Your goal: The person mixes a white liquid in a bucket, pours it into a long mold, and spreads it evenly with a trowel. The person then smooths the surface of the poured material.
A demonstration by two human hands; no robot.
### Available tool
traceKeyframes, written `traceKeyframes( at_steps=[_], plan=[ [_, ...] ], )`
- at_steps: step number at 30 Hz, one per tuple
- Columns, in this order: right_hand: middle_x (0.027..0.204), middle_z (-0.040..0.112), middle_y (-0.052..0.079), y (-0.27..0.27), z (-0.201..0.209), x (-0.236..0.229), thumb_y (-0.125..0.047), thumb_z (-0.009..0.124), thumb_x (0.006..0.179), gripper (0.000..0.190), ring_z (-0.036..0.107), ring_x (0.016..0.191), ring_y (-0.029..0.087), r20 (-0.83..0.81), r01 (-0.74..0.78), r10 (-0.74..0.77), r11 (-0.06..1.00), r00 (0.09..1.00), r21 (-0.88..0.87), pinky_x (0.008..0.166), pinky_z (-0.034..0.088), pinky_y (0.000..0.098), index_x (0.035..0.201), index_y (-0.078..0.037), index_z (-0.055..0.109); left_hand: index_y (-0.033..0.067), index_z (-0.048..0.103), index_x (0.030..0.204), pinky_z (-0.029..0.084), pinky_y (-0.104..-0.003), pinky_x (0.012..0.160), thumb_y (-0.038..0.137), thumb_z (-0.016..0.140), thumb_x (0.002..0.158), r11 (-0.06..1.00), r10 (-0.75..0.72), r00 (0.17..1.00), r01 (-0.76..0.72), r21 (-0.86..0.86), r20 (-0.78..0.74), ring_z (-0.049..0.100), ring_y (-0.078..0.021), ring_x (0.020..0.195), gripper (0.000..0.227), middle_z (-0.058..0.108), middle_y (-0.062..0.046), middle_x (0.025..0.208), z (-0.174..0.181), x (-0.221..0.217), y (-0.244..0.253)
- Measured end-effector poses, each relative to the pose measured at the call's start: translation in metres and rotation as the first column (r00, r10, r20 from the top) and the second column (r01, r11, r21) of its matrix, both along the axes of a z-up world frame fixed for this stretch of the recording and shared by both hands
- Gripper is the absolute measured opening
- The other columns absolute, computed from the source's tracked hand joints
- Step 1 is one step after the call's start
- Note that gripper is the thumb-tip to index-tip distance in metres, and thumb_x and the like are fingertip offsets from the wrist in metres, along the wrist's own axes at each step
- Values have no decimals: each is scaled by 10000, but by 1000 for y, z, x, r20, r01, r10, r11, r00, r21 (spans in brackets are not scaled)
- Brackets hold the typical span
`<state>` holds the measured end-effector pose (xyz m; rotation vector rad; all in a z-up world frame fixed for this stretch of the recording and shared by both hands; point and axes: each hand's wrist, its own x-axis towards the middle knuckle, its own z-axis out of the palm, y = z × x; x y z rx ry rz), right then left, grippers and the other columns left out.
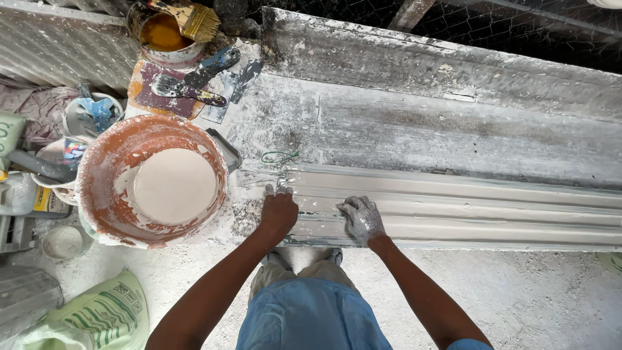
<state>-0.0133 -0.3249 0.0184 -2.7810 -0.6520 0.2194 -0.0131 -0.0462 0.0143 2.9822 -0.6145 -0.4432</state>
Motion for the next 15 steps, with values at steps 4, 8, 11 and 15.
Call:
traceKeyframes(
  at_steps=[4, 8, 11, 15],
  plan=[
    [1205, 639, 81, -9, 0, 8, -134, 641, 858, 337, 554, 1187, 307, 40, -5, 5, 1000, 999, 6, 1025, 453, 479, 1184, -161, 720, 75, 770, 974, 489, -480, 892, 147, 572, 927, 998, 50, 998, -50, -24, -32, 641, -291, 1079, 216, 666, -136, 1137, 14, 5, 1],
    [1174, 625, 107, -20, 0, -2, -111, 636, 826, 384, 551, 1161, 326, 61, -13, 11, 999, 998, 30, 1000, 445, 492, 1202, -135, 709, 121, 741, 1122, 460, -666, 942, 125, 586, 810, 976, 73, 993, -52, -211, 93, 611, -414, 1131, 348, 638, -229, 1183, 20, 12, 1],
    [1164, 623, 118, -23, 5, -1, -109, 623, 812, 388, 547, 1168, 322, 93, -44, 40, 998, 995, 43, 986, 444, 483, 1189, -124, 714, 102, 676, 1209, 480, -642, 916, 142, 540, 893, 951, 169, 963, -103, -291, 211, 626, -440, 1110, 347, 630, -251, 1177, 11, 40, 2],
    [1114, 629, 103, -25, 12, 6, -164, 638, 835, 316, 551, 1135, 306, -8, 17, -16, 999, 1000, 39, 1008, 437, 477, 1138, -140, 726, -6, 599, 1265, 580, -525, 800, 89, 474, 956, 874, 392, 919, -354, -332, 51, 676, -431, 1002, 346, 584, -316, 1256, -15, 103, 20]
  ],
)
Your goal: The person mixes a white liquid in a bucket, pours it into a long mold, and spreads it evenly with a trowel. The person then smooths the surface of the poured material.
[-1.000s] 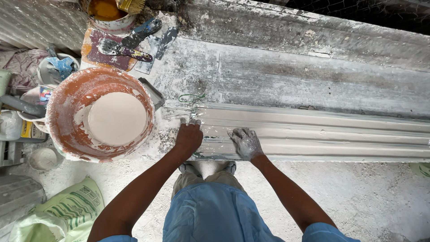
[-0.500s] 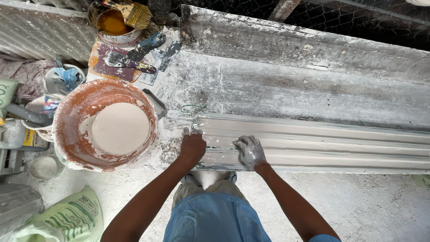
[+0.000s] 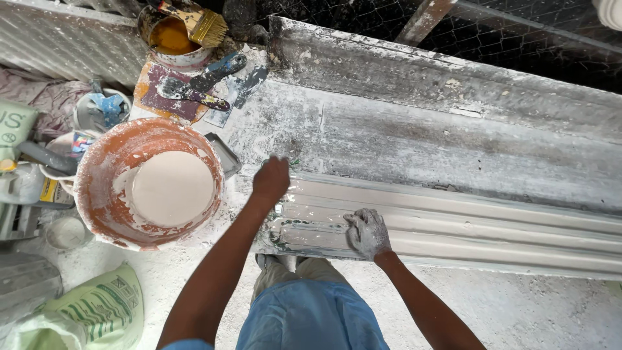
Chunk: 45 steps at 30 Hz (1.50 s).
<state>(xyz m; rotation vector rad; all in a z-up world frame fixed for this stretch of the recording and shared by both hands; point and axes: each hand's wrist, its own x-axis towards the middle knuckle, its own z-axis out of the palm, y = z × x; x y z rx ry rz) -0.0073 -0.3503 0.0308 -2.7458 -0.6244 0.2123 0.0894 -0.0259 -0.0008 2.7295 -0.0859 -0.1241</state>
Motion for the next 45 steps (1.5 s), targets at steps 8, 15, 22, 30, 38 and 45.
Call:
traceKeyframes(
  at_steps=[8, 15, 22, 30, 38, 45],
  plan=[
    [1054, 673, 67, -28, 10, 21, -217, 636, 933, 134, 604, 1086, 269, -99, 153, -134, 962, 986, 226, 1026, 491, 400, 1028, -127, 664, -1, 629, 1149, 610, -463, 774, 56, 559, 964, 963, 253, 964, -242, 122, -87, 722, -391, 968, 206, 605, -264, 1247, -40, 32, 20],
    [1213, 615, 133, -14, 24, 71, -72, 592, 924, 274, 537, 1163, 347, 13, -207, 216, 913, 976, 352, 1054, 422, 468, 1192, -84, 653, 25, 638, 1169, 592, -475, 705, 58, 570, 950, 969, 206, 976, -214, 122, 75, 718, -370, 904, 232, 640, -229, 1138, 4, 23, 7],
    [1192, 607, 178, 104, 45, 138, -149, 728, 926, 208, 518, 1210, 362, 165, -265, 210, 833, 964, 486, 1067, 393, 492, 1069, -85, 591, 35, 657, 1175, 545, -508, 778, 73, 562, 1001, 991, 109, 965, -85, -108, 238, 673, -419, 910, 202, 668, -231, 1009, 66, -18, -3],
    [1193, 632, 126, 146, 68, 148, -161, 704, 978, 289, 649, 1053, 190, -84, -194, 436, 555, 896, 809, 918, 539, 330, 1101, -39, 472, -15, 621, 1293, 535, -509, 856, -24, 582, 772, 939, 265, 938, -198, -280, 223, 646, -462, 945, 522, 632, -312, 1033, 72, -62, 16],
    [1133, 597, 106, 161, 7, 155, -151, 637, 983, 189, 579, 970, 212, -236, -263, 510, 722, 827, 640, 863, 516, 369, 1112, -48, 547, -94, 560, 1331, 466, -514, 978, 11, 624, 793, 838, 399, 908, -304, -454, 128, 595, -485, 1073, 552, 617, -336, 1132, 21, -62, 18],
    [1449, 490, 214, 177, -52, 155, -314, 601, 963, 333, 458, 1321, 419, -77, -573, 568, 806, 819, -150, 1113, 396, 542, 1163, -48, 610, -82, 569, 1314, 484, -437, 1051, 24, 549, 796, 627, 504, 842, -509, -589, -191, 645, -427, 1176, 529, 657, -325, 1220, 6, -40, 7]
  ],
)
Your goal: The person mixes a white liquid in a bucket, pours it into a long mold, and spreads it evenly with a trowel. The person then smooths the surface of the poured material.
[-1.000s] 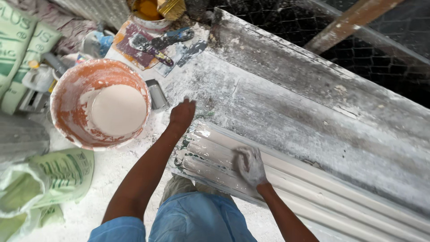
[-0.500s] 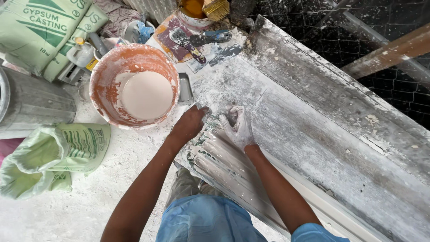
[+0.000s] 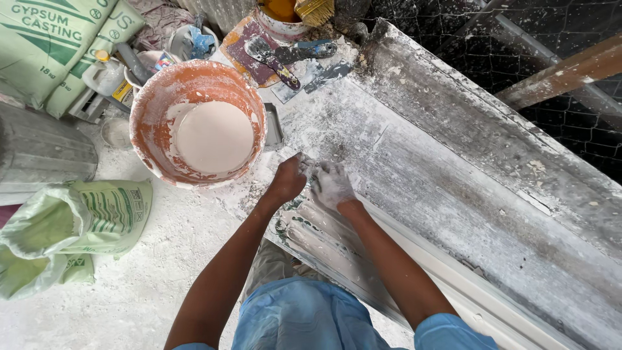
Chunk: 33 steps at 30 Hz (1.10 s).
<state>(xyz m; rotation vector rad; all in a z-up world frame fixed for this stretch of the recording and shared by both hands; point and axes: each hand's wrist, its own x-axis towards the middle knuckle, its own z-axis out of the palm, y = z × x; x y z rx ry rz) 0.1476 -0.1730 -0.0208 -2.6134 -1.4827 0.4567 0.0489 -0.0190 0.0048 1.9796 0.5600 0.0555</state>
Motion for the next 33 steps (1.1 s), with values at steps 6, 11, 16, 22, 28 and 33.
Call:
traceKeyframes(
  at_steps=[6, 11, 16, 22, 28, 33],
  plan=[
    [1533, 414, 228, 26, -23, -20, -397, 590, 902, 755, 324, 1457, 457, -54, 150, -157, 982, 986, -112, 1162, 272, 658, 1505, 7, 381, -88, 551, 1342, 456, -435, 1070, 16, 552, 748, 999, 14, 1000, -14, 43, 1, 613, -455, 1194, 602, 646, -337, 1211, -21, 0, 8],
    [1279, 610, 221, 43, -15, -33, -311, 432, 1026, 438, 480, 1313, 430, -28, 144, -146, 987, 989, -66, 1144, 337, 607, 1335, -27, 557, -109, 543, 1349, 439, -445, 1092, -10, 555, 735, 985, 43, 995, -57, 163, 85, 590, -478, 1220, 622, 622, -362, 1246, -35, -5, 21],
    [1084, 679, 151, 43, 20, -18, -307, 568, 1015, 296, 590, 1123, 308, -278, 255, -243, 967, 929, 6, 1135, 385, 488, 1044, -50, 710, -50, 520, 1396, 495, -479, 987, 12, 602, 807, 960, 57, 996, -36, 279, -66, 630, -444, 1097, 598, 636, -304, 1150, -9, -13, 18],
    [1104, 697, 113, -16, 25, 4, -103, 698, 955, 147, 652, 921, 212, -909, 768, -217, 622, 355, 151, 785, 578, 333, 1101, -102, 708, 16, 583, 1291, 533, -475, 926, 47, 621, 808, 870, -59, 998, 66, 488, -31, 662, -395, 1060, 485, 656, -232, 1166, 13, -11, 7],
    [1099, 725, 120, -62, -11, 0, 43, 653, 955, 151, 708, 971, 171, -990, 911, 131, 399, 60, 108, 860, 599, 261, 1083, -22, 700, 40, 629, 1269, 520, -522, 892, 184, 427, 1034, 706, -260, 964, 235, 668, -64, 680, -377, 1040, 341, 690, -204, 1118, -9, -10, 8],
    [992, 701, 147, -72, -8, -33, -49, 694, 917, 223, 686, 864, 250, -782, 654, -202, 687, 590, 316, 788, 611, 284, 1137, -49, 654, 17, 629, 1251, 409, -543, 1077, 307, 379, 1113, 770, -249, 951, 308, 559, -182, 627, -388, 1174, 408, 672, -214, 1252, -37, -3, 14]
  ],
)
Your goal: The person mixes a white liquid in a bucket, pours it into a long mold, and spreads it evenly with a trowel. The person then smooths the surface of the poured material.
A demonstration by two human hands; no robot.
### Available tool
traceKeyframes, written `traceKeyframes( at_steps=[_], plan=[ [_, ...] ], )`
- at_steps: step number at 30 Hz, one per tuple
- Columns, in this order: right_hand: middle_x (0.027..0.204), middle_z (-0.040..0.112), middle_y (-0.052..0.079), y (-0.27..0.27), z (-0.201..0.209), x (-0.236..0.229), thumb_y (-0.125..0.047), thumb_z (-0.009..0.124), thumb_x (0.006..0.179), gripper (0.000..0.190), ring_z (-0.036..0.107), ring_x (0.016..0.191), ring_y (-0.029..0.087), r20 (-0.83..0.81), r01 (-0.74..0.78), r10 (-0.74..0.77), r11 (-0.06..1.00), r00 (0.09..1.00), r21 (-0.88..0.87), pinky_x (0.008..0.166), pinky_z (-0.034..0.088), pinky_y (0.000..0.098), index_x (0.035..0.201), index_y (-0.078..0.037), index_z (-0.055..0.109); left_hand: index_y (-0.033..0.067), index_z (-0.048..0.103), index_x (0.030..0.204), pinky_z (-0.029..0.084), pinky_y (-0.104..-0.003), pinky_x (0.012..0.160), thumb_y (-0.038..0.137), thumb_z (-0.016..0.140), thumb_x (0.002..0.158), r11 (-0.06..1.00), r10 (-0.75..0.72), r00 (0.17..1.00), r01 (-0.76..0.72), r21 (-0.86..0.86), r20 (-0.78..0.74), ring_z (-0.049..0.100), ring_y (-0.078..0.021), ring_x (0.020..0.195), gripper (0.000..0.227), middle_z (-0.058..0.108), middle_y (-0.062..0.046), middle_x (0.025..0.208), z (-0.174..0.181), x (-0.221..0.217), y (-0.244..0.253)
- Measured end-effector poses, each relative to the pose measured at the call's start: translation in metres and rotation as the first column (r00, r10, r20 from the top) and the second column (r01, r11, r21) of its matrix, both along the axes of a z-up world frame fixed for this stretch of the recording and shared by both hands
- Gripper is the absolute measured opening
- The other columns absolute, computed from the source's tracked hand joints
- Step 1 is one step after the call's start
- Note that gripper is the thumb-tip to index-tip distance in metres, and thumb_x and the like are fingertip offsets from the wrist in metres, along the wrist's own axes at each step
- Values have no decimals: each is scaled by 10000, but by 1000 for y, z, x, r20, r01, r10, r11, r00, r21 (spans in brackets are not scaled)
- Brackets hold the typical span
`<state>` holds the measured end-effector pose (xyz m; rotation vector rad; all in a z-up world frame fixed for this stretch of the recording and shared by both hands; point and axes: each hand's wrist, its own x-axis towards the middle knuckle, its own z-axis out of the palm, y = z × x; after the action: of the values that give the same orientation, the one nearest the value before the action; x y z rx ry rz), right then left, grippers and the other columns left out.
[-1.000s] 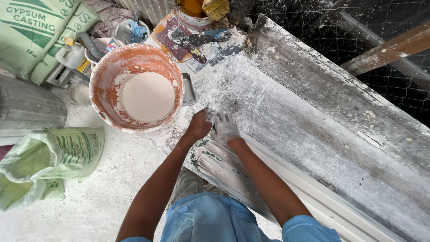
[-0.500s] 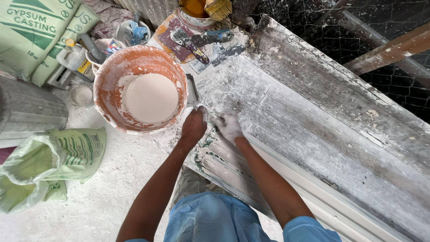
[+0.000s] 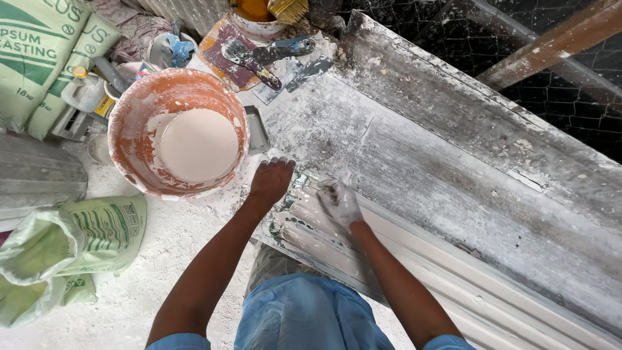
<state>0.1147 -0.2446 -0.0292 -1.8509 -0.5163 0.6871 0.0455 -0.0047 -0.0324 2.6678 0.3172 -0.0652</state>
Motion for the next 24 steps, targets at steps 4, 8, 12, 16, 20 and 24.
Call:
traceKeyframes(
  at_steps=[4, 8, 12, 16, 20, 24],
  plan=[
    [1013, 664, 202, 5, 6, -17, -229, 694, 923, 307, 679, 905, 335, 381, 31, 109, 938, 918, -344, 865, 558, 420, 1124, 3, 671, 68, 639, 1276, 388, -522, 1089, 341, 393, 1091, 957, -209, 972, 180, 228, 109, 575, -390, 1263, 411, 628, -203, 1361, -12, -1, 1],
    [1048, 639, 230, 21, -3, -17, -281, 664, 934, 350, 658, 951, 364, 469, 85, 158, 886, 869, -455, 908, 542, 453, 1070, 42, 644, 234, 684, 1269, 403, -509, 1087, 263, 426, 1004, 874, -406, 892, 315, 370, 198, 641, -327, 1155, 372, 677, -146, 1275, -4, -7, -1],
    [987, 626, 229, 30, -7, -15, -276, 689, 922, 391, 646, 930, 356, 556, 104, 231, 857, 799, -505, 899, 543, 435, 1100, 66, 627, 220, 718, 1129, 436, -475, 1045, 383, 459, 1069, 828, -486, 869, 491, 273, -89, 669, -263, 1057, 312, 695, -75, 1120, 8, -5, -7],
    [996, 619, 145, 22, 8, -21, -241, 637, 963, 218, 638, 886, 281, 377, 12, 241, 829, 894, -558, 820, 550, 416, 1037, -38, 671, 135, 715, 1084, 444, -433, 977, 480, 511, 1040, 867, -422, 902, 431, 251, -92, 670, -251, 979, 403, 709, -76, 979, 12, 0, -7],
    [1013, 620, 118, 6, 27, -24, -244, 674, 925, 204, 635, 911, 273, 443, 23, 219, 878, 869, -479, 821, 557, 405, 989, -50, 682, 194, 758, 968, 430, -458, 976, 416, 508, 1009, 823, -491, 868, 489, 289, -70, 666, -248, 981, 337, 703, -36, 1023, 13, 2, -4],
    [1070, 606, 164, 0, 40, -20, -230, 722, 864, 274, 604, 977, 361, 567, 81, 149, 929, 810, -361, 823, 522, 475, 1074, -58, 682, 222, 765, 991, 459, -432, 915, 380, 509, 1028, 755, -528, 830, 556, 347, -183, 661, -238, 1012, 303, 684, -26, 1073, 20, 9, -8]
  ],
)
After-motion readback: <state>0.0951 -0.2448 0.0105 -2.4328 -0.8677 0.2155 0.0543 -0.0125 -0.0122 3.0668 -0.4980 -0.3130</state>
